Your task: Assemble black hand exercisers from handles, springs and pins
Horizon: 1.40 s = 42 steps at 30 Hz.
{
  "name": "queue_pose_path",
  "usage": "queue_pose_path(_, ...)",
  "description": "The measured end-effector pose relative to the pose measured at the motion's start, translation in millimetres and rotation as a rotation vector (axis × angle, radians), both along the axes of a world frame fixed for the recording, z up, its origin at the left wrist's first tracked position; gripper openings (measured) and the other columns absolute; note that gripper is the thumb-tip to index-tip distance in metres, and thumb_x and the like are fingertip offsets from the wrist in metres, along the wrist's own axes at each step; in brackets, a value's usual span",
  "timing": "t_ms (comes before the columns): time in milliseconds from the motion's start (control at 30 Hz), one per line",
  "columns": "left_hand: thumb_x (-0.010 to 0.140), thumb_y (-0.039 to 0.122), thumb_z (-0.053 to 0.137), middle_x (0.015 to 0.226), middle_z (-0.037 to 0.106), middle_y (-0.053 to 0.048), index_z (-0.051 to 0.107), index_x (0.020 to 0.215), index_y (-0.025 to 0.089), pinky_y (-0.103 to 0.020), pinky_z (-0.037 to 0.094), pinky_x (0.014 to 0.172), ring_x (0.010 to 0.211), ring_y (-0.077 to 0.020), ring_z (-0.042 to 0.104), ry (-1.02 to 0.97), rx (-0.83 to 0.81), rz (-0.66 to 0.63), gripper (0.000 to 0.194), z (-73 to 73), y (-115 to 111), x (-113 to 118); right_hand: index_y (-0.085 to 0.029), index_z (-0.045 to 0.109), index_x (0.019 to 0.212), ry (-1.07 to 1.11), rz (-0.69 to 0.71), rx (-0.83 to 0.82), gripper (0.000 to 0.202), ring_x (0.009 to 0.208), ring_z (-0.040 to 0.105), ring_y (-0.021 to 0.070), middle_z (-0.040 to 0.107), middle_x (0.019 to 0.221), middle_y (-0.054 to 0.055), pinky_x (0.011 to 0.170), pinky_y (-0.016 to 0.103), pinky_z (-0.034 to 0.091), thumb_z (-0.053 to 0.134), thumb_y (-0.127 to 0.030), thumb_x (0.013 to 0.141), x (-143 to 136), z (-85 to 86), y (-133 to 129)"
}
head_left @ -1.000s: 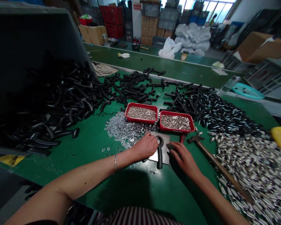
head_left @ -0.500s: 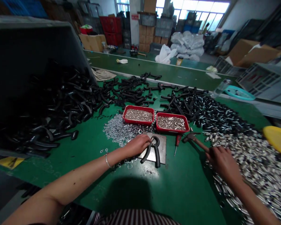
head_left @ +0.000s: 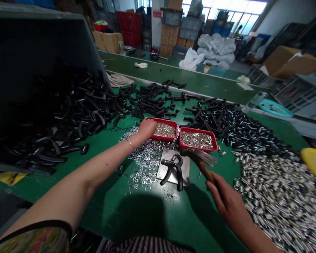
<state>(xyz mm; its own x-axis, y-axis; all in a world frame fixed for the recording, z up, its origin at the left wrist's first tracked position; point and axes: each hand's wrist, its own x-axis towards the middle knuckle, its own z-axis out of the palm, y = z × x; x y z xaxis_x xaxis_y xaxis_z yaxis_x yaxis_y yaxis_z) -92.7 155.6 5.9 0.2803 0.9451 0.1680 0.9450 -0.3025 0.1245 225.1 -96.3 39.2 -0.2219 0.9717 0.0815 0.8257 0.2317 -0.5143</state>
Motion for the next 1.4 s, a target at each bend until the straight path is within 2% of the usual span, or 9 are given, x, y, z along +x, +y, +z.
queue_pose_path(167, 0.092, 0.021, 0.049, 0.103, 0.071, -0.015, 0.07, 0.098, 0.012, -0.033, 0.045, 0.088, 0.098, -0.0251, 0.063, -0.077, 0.024, 0.039, 0.024, -6.3, -9.4, -9.1, -0.024, 0.061, 0.115, -0.037, 0.144, -0.221, 0.034, 0.073, 0.07, 0.0233, 0.074, 0.093, 0.008, 0.066, 0.033, 0.053, 0.038, -0.045, 0.101, -12.7, -3.5, 17.8)
queue_pose_path(333, 0.091, 0.024, 0.051, 0.098, 0.072, -0.009, 0.07, 0.097, 0.016, -0.028, 0.044, 0.08, 0.089, -0.0205, 0.064, -0.317, 0.007, 0.032, 0.021, -4.5, -5.3, -12.1, -0.023, 0.056, 0.125, 0.1, -0.008, -0.102, 0.039, 0.08, 0.069, 0.024, 0.072, 0.1, 0.01, 0.072, 0.034, 0.052, 0.037, -0.047, 0.1, -12.2, -3.9, 17.2)
queue_pose_path(433, 0.09, 0.024, 0.054, 0.101, 0.072, -0.009, 0.07, 0.094, 0.016, -0.028, 0.044, 0.08, 0.094, -0.0212, 0.063, -0.302, 0.001, 0.082, 0.019, -0.2, -2.9, -9.4, -0.023, 0.062, 0.109, 0.075, 0.035, -0.258, 0.037, 0.073, 0.067, 0.0246, 0.072, 0.089, 0.008, 0.067, 0.034, 0.05, 0.04, -0.05, 0.098, -3.8, -13.9, 17.7)
queue_pose_path(533, 0.091, 0.026, 0.055, 0.105, 0.071, -0.009, 0.069, 0.097, 0.017, -0.028, 0.044, 0.081, 0.098, -0.022, 0.063, -0.279, 0.044, 0.113, 0.017, 4.0, -7.3, -5.4, -0.022, 0.063, 0.106, 0.223, -0.037, -0.398, 0.037, 0.062, 0.062, 0.0202, 0.066, 0.072, 0.002, 0.058, 0.029, 0.047, 0.045, -0.053, 0.097, 5.6, -21.2, 14.8)
queue_pose_path(667, 0.095, 0.028, 0.053, 0.108, 0.07, -0.007, 0.067, 0.103, 0.018, -0.031, 0.046, 0.086, 0.1, -0.0211, 0.063, -0.366, 0.054, -0.057, 0.019, 8.3, -34.2, 6.9, -0.022, 0.059, 0.11, 0.591, -0.28, -0.481, 0.042, 0.048, 0.05, 0.0134, 0.063, 0.071, -0.001, 0.041, 0.023, 0.038, 0.054, -0.059, 0.091, 4.7, -36.9, -1.3)
queue_pose_path(767, 0.096, 0.03, 0.053, 0.103, 0.07, -0.005, 0.066, 0.101, 0.02, -0.032, 0.048, 0.083, 0.093, -0.0192, 0.064, -0.433, -0.048, -0.214, 0.017, 7.8, -66.9, 22.6, -0.022, 0.057, 0.102, 0.878, -0.422, -0.491, 0.04, 0.039, 0.041, 0.0087, 0.059, 0.066, -0.003, 0.036, 0.02, 0.032, 0.056, -0.06, 0.09, -5.6, -57.5, -11.4)
queue_pose_path(933, 0.096, 0.029, 0.052, 0.099, 0.069, -0.003, 0.065, 0.095, 0.02, -0.032, 0.05, 0.085, 0.092, -0.018, 0.064, -0.502, -0.254, -0.334, 0.015, -5.3, -103.6, 48.0, -0.02, 0.058, 0.096, 1.081, -0.424, -0.494, 0.04, 0.035, 0.038, 0.0049, 0.064, 0.071, -0.001, 0.034, 0.019, 0.031, 0.059, -0.059, 0.088, -14.7, -77.3, -9.0)
queue_pose_path(1133, 0.095, 0.027, 0.052, 0.099, 0.068, -0.004, 0.065, 0.096, 0.02, -0.031, 0.05, 0.085, 0.094, -0.0196, 0.065, -0.345, -0.257, -0.298, 0.015, -19.5, -102.4, 69.6, -0.018, 0.057, 0.105, 1.169, -0.394, -0.549, 0.045, 0.032, 0.04, 0.0043, 0.068, 0.073, 0.001, 0.032, 0.018, 0.03, 0.062, -0.059, 0.086, -7.0, -80.1, -3.3)
queue_pose_path(1400, 0.094, 0.025, 0.053, 0.098, 0.07, -0.005, 0.066, 0.093, 0.019, -0.03, 0.05, 0.082, 0.092, -0.0197, 0.066, -0.293, -0.313, -0.274, 0.015, -16.3, -102.0, 81.6, -0.019, 0.057, 0.106, 1.234, -0.405, -0.56, 0.042, 0.032, 0.041, 0.0039, 0.069, 0.074, 0.0, 0.031, 0.017, 0.029, 0.062, -0.057, 0.087, -2.7, -81.2, -3.1)
